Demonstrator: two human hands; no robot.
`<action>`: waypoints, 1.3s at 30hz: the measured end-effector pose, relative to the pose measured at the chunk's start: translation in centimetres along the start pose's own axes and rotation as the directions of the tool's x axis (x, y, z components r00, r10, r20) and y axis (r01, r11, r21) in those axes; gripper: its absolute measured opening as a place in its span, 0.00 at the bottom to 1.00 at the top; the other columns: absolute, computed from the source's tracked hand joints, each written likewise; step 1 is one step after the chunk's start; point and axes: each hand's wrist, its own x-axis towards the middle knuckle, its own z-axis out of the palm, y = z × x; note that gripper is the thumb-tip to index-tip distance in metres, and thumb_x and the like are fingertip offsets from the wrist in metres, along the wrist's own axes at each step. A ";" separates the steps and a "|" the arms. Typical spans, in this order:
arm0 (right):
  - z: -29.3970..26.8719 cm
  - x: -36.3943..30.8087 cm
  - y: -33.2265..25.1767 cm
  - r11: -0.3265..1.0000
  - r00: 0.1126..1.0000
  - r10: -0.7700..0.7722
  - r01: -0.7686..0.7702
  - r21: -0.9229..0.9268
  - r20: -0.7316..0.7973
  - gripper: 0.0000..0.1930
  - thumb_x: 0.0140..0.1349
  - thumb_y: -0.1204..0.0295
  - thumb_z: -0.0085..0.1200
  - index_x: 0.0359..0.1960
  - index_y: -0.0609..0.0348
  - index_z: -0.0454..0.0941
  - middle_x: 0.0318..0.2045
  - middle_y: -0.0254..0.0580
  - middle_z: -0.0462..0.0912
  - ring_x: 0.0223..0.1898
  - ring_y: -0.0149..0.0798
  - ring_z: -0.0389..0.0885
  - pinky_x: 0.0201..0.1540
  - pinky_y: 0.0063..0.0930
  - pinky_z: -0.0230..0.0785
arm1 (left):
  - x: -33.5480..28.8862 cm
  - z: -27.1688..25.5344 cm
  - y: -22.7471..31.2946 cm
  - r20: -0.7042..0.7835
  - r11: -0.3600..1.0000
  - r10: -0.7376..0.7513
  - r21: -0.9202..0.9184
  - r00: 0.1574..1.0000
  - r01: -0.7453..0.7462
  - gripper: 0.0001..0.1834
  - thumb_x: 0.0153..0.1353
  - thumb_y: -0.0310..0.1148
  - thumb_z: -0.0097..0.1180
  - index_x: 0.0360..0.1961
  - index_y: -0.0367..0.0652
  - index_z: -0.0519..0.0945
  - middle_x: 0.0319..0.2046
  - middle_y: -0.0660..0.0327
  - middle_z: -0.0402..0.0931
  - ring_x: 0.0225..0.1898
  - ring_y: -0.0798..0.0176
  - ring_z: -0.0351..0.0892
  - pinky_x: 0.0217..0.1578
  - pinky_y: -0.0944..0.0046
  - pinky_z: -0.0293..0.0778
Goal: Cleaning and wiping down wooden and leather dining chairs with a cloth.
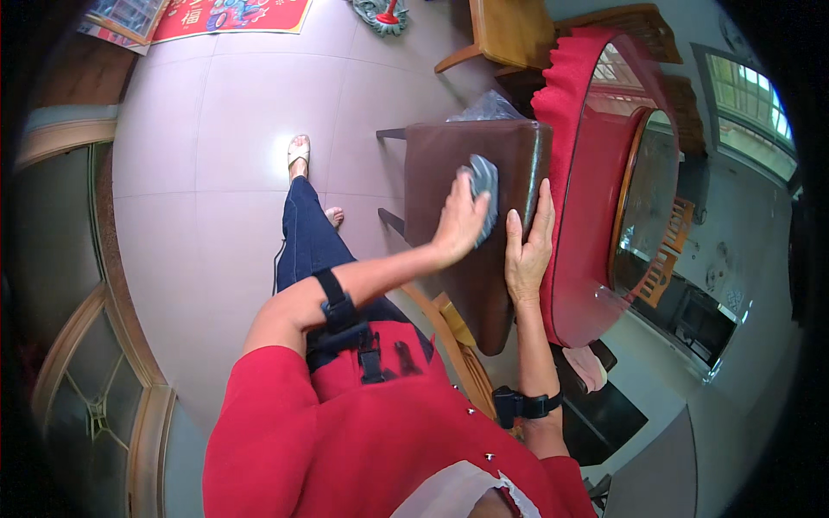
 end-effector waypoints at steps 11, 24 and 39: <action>0.1 0.1 -0.7 0.998 0.999 0.034 -0.034 0.055 -0.005 0.29 0.64 0.66 0.49 0.65 0.58 0.56 0.64 0.48 0.61 0.63 0.50 0.61 0.62 0.37 0.55 | 3.0 0.4 -0.1 -0.107 0.990 0.131 -0.028 0.986 -0.135 0.25 0.61 0.34 0.49 0.56 0.36 0.59 0.52 0.41 0.62 0.54 0.37 0.63 0.53 0.49 0.62; -0.2 -0.7 -1.4 0.982 0.982 0.189 -0.189 0.007 0.032 0.33 0.61 0.70 0.52 0.66 0.64 0.52 0.63 0.54 0.61 0.62 0.49 0.63 0.63 0.37 0.54 | 11.1 -0.9 -16.2 -0.121 0.913 -0.405 0.011 0.906 0.409 0.28 0.61 0.39 0.48 0.61 0.46 0.58 0.55 0.47 0.66 0.53 0.39 0.65 0.54 0.48 0.61; -1.6 -1.8 -1.4 0.967 0.965 0.251 -0.253 0.013 0.076 0.39 0.62 0.63 0.45 0.69 0.60 0.38 0.68 0.48 0.45 0.68 0.43 0.46 0.68 0.38 0.37 | 9.2 -0.7 -10.1 -0.259 0.997 -0.022 -0.071 0.966 0.003 0.23 0.58 0.29 0.53 0.55 0.34 0.67 0.48 0.49 0.67 0.52 0.48 0.67 0.52 0.57 0.64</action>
